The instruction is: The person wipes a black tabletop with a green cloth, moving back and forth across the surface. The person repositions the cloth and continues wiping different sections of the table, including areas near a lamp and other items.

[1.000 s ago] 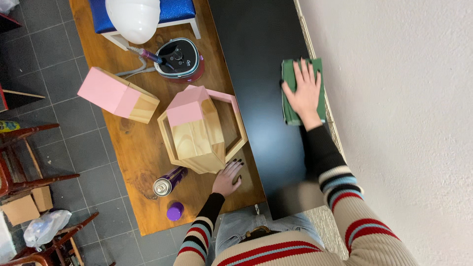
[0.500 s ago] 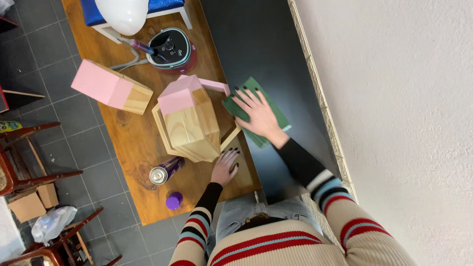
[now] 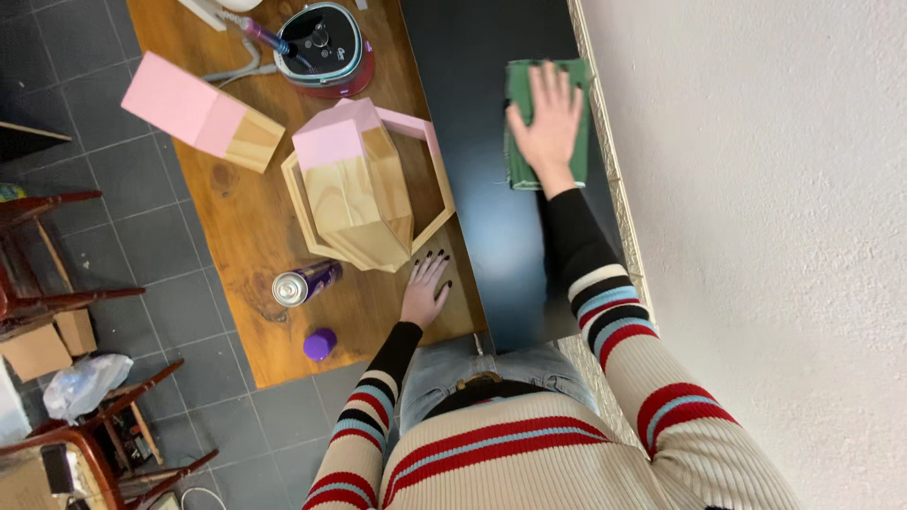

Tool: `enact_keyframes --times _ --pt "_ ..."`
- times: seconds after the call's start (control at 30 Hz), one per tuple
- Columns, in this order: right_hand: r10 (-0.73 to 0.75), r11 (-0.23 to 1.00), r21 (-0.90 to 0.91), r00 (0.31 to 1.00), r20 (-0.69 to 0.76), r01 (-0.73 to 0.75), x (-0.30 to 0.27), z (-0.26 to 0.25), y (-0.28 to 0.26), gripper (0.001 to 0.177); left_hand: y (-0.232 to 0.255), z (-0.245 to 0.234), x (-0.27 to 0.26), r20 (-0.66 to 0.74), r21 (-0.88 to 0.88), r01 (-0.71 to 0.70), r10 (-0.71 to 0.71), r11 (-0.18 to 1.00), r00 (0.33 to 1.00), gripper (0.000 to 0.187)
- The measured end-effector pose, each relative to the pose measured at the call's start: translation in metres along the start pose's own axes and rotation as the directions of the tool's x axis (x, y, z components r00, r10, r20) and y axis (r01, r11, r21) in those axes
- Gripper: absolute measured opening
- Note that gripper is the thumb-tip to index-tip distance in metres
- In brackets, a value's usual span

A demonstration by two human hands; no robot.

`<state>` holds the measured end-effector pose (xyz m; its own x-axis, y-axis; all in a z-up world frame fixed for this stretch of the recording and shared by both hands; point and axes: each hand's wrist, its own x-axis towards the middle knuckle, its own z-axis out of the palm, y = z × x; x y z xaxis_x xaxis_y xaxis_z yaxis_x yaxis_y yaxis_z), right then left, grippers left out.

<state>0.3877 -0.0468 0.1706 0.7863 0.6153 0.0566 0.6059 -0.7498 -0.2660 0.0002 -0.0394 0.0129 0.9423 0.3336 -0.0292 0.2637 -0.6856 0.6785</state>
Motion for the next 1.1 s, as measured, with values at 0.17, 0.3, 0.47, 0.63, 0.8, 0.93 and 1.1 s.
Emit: enact_keyframes --times 0.17,0.3,0.47,0.63,0.8,0.93,1.1 --pt "-0.417 0.909 0.055 0.898 0.141 0.413 -0.044 -0.002 -0.043 0.07 0.01 0.008 -0.006 0.03 0.025 0.096 -0.097 0.995 0.995 0.055" --pt "-0.546 0.837 0.099 0.833 0.091 0.538 -0.113 0.009 -0.026 0.073 0.01 0.021 -0.01 0.083 0.155 0.172 -0.186 0.973 0.979 0.053" --pt "-0.546 0.838 0.085 0.831 0.104 0.54 -0.134 0.003 0.03 0.075 0.014 0.026 -0.019 0.115 0.232 0.168 -0.198 0.958 0.973 0.056" --pt "-0.366 0.927 0.095 0.93 0.03 0.362 -0.075 -0.019 0.051 0.068 0.026 0.023 -0.022 -0.013 0.116 0.092 -0.091 0.989 0.996 0.057" --pt "-0.286 0.957 0.071 0.952 0.11 0.28 -0.053 -0.009 0.03 0.072 0.03 0.041 -0.026 -0.047 0.093 0.173 -0.169 0.981 0.985 0.058" --pt "-0.521 0.853 0.083 0.836 0.173 0.515 -0.104 -0.012 -0.009 0.07 0.038 0.053 -0.027 -0.128 0.053 0.243 -0.234 0.969 0.964 0.057" --pt "-0.751 0.659 0.212 0.62 0.227 0.721 -0.172 -0.028 0.003 0.072 0.038 0.059 -0.035 -0.107 0.112 0.233 -0.221 0.966 0.969 0.057"
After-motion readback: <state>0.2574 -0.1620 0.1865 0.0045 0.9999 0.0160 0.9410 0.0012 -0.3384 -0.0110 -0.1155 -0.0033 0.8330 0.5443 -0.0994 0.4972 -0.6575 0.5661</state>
